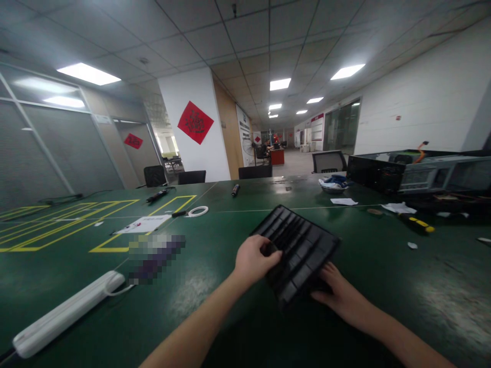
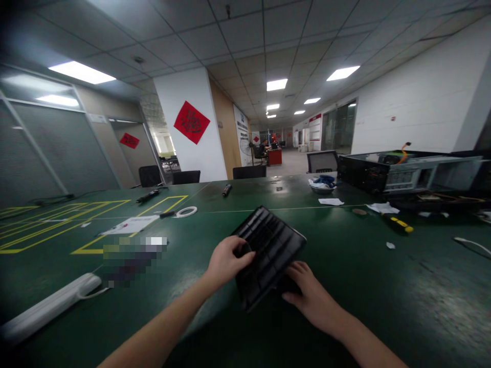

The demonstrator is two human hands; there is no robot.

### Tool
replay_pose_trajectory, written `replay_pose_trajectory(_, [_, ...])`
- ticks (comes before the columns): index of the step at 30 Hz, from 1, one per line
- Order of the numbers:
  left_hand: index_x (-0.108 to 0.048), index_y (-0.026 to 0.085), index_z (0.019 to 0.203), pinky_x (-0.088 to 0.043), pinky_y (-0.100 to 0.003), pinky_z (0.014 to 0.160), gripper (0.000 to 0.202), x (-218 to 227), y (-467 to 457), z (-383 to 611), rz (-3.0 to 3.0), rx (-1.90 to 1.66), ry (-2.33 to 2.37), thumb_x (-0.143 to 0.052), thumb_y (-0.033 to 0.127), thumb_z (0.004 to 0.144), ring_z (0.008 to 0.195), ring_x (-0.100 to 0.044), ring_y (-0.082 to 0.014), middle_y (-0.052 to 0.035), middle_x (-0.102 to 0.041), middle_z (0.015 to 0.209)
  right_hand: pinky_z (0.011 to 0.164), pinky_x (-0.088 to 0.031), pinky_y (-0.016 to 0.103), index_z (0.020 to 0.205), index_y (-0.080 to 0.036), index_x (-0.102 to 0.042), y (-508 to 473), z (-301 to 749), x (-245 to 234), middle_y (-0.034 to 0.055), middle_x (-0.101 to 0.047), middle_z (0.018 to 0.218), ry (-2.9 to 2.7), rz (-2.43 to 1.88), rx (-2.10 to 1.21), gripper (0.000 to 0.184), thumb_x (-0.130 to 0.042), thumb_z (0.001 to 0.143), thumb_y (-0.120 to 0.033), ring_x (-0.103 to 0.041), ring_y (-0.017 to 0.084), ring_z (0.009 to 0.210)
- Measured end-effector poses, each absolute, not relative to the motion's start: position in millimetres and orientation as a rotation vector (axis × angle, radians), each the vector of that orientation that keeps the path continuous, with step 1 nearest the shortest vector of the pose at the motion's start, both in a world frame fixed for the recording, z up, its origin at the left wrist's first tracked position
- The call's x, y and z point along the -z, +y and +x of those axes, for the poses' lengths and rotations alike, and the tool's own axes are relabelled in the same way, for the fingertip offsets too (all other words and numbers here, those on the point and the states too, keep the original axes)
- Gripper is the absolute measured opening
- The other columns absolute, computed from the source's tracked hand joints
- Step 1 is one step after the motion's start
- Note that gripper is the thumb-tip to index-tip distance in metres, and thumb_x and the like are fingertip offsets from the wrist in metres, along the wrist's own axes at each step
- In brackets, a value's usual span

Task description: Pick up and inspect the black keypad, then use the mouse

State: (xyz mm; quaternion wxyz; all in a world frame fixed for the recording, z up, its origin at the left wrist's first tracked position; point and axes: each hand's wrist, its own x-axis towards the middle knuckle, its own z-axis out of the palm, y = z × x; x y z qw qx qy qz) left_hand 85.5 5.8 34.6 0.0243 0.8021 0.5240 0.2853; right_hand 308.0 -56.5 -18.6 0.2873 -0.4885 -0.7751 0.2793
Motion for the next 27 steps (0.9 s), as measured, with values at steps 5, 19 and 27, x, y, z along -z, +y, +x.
replay_pose_trajectory(5, [-0.063, 0.016, 0.075, -0.039, -0.027, 0.063, 0.043, -60, 75, 29, 2.185, -0.585, 2.394, -0.045, 0.054, 0.07, 0.082, -0.058, -0.0229, -0.0097, -0.064, 0.085, 0.101, -0.028, 0.037, 0.118, -0.03, -0.042, -59, 306, 10, 0.0026, -0.04, 0.121, -1.991, -1.385, -0.932, 0.046, -0.052, 0.073, -0.031, -0.035, 0.019, 0.114])
replay_pose_trajectory(19, [-0.064, 0.003, 0.087, -0.043, -0.04, 0.069, 0.051, -48, 132, -19, 1.962, -0.322, 2.611, -0.042, 0.047, 0.073, 0.09, -0.056, -0.0363, -0.0247, -0.061, 0.094, 0.1, -0.026, 0.037, 0.114, -0.034, -0.045, -56, 303, 14, 0.0007, -0.042, 0.118, -1.977, -1.379, -0.934, 0.048, -0.058, 0.068, -0.024, -0.037, 0.018, 0.111])
replay_pose_trajectory(27, [-0.054, 0.017, 0.109, -0.035, -0.026, 0.089, 0.048, -18, 37, 12, 2.651, -0.411, 1.822, -0.028, -0.001, 0.073, 0.1, -0.049, -0.0149, -0.0065, -0.056, 0.105, 0.1, -0.027, 0.037, 0.115, -0.035, -0.044, -56, 305, 16, -0.0004, -0.04, 0.118, -2.009, -1.369, -0.883, 0.047, -0.057, 0.07, -0.029, -0.038, 0.017, 0.111])
